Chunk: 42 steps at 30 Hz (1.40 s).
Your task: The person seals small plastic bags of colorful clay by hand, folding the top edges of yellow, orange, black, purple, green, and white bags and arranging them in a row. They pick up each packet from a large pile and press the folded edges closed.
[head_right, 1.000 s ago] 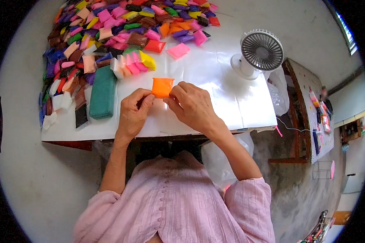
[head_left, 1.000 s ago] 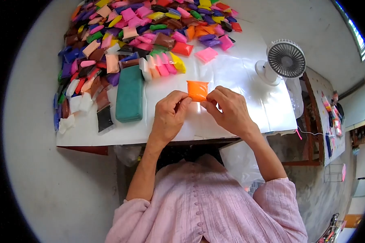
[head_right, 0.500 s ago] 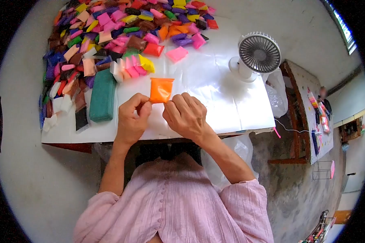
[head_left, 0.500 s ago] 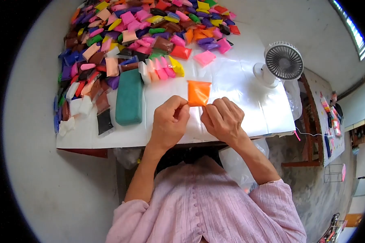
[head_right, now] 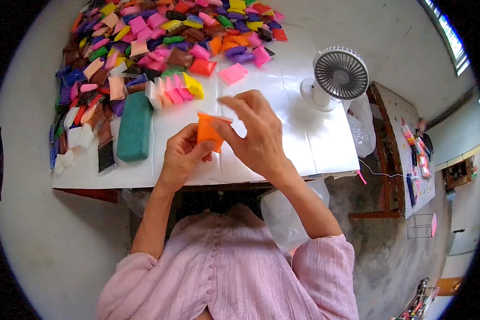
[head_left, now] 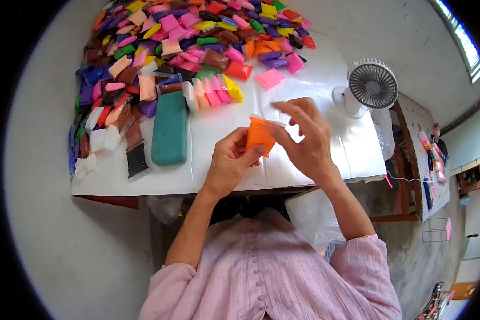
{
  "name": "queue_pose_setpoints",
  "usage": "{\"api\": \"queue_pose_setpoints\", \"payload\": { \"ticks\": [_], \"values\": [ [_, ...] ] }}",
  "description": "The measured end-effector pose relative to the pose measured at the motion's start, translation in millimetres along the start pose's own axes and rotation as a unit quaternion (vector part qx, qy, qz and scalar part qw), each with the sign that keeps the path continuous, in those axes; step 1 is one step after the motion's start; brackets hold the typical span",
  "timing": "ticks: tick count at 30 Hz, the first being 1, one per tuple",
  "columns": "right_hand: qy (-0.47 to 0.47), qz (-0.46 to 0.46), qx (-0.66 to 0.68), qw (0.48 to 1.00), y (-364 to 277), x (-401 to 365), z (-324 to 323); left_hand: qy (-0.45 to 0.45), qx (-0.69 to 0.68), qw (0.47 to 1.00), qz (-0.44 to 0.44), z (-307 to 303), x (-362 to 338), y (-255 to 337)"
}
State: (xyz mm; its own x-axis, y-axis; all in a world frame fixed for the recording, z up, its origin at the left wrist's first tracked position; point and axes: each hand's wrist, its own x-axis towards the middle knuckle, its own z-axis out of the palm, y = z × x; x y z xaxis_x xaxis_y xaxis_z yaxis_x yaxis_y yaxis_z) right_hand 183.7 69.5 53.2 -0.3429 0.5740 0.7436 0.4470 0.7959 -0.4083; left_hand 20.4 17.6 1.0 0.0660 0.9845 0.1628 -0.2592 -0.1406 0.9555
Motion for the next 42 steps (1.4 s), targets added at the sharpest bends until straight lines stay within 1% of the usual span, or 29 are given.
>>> {"api": "queue_pose_setpoints", "payload": {
  "ticks": [3,6,7,11,14,16,20,23,26,27,30,32,33,35,36,38,42],
  "values": [
    [-0.067,-0.047,0.059,0.995,10.1,-2.1,10.2,-0.004,0.018,1.0,-0.002,-2.2,-0.1,-3.2],
    [-0.021,-0.192,-0.076,0.978,8.0,-2.9,14.9,-0.01,0.021,1.0,-0.013,-5.9,-2.4,-3.4],
    [-0.023,-0.214,-0.111,0.97,4.7,-3.2,14.7,-0.014,0.025,1.0,-0.012,-6.5,-2.8,-3.1],
    [-0.039,-0.253,-0.127,0.958,7.2,-6.7,9.7,0.001,-0.009,1.0,-0.014,-3.1,-3.3,3.6],
    [-0.052,-0.268,-0.135,0.952,7.4,-10.3,4.3,0.025,0.064,0.997,0.022,3.5,1.9,6.3],
    [-0.057,-0.276,-0.145,0.948,4.2,-10.8,1.2,0.021,0.074,0.996,0.04,5.5,2.6,6.5],
    [-0.065,-0.243,-0.12,0.96,7.5,-17.1,4.4,0.019,0.076,0.995,0.062,5.0,2.3,0.9],
    [-0.049,-0.143,-0.01,0.988,-1.5,-17.2,0.3,0.022,0.08,0.995,0.047,3.1,0.1,0.9],
    [-0.041,0.049,0.039,0.997,-6.7,-17.9,-3.1,0.014,0.06,0.998,-0.014,2.7,-4.5,13.8],
    [-0.052,0.058,0.05,0.996,-3.8,-18.5,-2.4,0.02,0.066,0.998,0.002,3.9,-5.0,12.2],
    [-0.127,0.137,0.081,0.979,-5.4,-18.1,-8.2,0.035,0.081,0.995,0.04,6.7,-3.5,6.6],
    [-0.1,0.083,0.07,0.989,-0.6,-20.0,-4.9,0.038,0.089,0.994,0.052,7.1,-3.4,5.3],
    [-0.087,0.057,0.064,0.993,1.3,-20.6,-4.0,0.042,0.122,0.99,0.064,6.8,-3.3,5.9],
    [-0.082,0.041,0.061,0.994,1.3,-19.1,-5.7,0.051,0.185,0.977,0.088,4.2,-2.7,9.2],
    [-0.081,0.033,0.06,0.994,1.0,-19.2,-5.8,0.043,0.182,0.978,0.098,2.9,-2.1,11.5],
    [-0.078,0.037,0.052,0.995,0.8,-19.9,-4.4,0.027,0.175,0.977,0.117,0.1,-0.2,15.7],
    [-0.092,0.059,0.059,0.992,3.7,-19.0,-3.5,0.035,0.159,0.977,0.136,-1.0,4.9,13.2]
  ]
}}
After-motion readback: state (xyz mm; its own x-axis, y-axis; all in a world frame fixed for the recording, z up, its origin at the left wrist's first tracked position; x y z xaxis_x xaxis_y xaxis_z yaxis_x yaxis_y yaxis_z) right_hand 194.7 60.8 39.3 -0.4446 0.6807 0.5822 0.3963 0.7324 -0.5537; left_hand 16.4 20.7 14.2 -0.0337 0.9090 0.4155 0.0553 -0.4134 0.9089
